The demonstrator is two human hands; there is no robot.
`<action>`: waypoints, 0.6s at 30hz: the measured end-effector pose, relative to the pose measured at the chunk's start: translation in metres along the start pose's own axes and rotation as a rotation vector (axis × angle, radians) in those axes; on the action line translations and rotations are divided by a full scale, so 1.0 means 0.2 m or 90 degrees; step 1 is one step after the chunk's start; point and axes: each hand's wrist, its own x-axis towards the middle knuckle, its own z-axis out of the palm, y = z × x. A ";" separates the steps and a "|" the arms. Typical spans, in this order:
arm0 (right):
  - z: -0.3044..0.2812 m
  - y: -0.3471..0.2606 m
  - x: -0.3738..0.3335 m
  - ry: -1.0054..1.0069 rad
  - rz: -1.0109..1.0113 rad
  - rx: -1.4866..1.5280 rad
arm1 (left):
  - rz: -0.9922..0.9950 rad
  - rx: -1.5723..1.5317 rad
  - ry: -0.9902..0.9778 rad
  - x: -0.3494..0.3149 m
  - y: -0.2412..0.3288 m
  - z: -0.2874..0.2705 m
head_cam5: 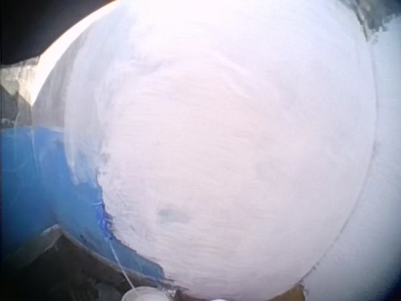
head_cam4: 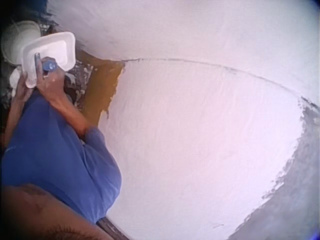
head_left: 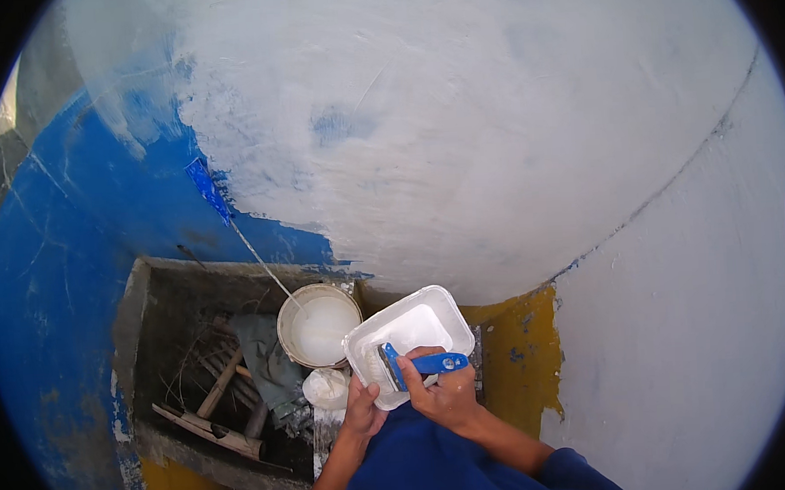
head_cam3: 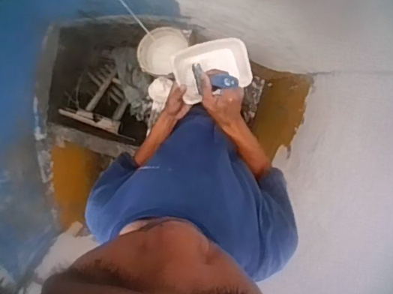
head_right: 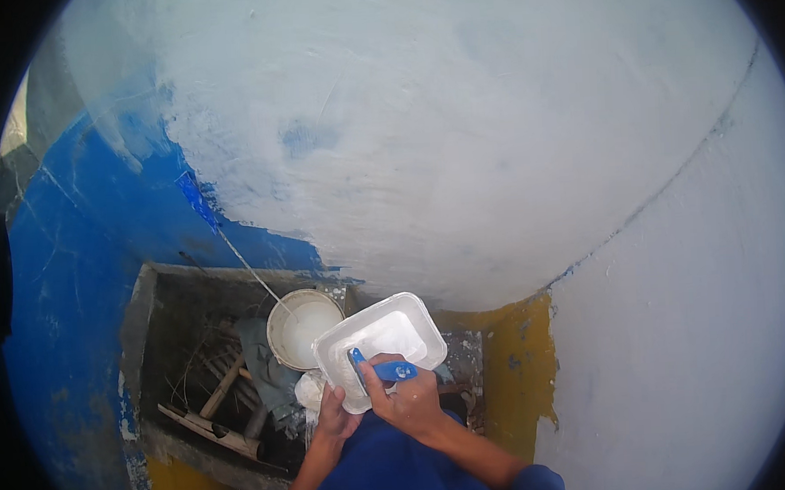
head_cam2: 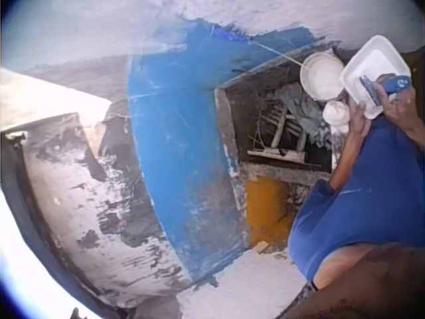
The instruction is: The person paints a wall with white paint using a brush, dipping the brush into a small tray of paint several times to reload it.
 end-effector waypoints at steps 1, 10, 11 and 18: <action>-0.03 0.02 0.02 -0.026 0.001 -0.029 | 0.001 0.012 0.009 0.00 0.00 0.00; -0.02 0.01 0.05 0.038 -0.029 0.057 | -0.018 0.015 0.010 0.02 -0.02 0.01; -0.02 0.03 0.03 0.025 -0.024 0.039 | -0.017 0.022 0.032 0.03 -0.01 0.02; -0.11 0.12 0.10 0.069 -0.019 -0.037 | -0.017 0.035 0.084 0.03 0.01 0.05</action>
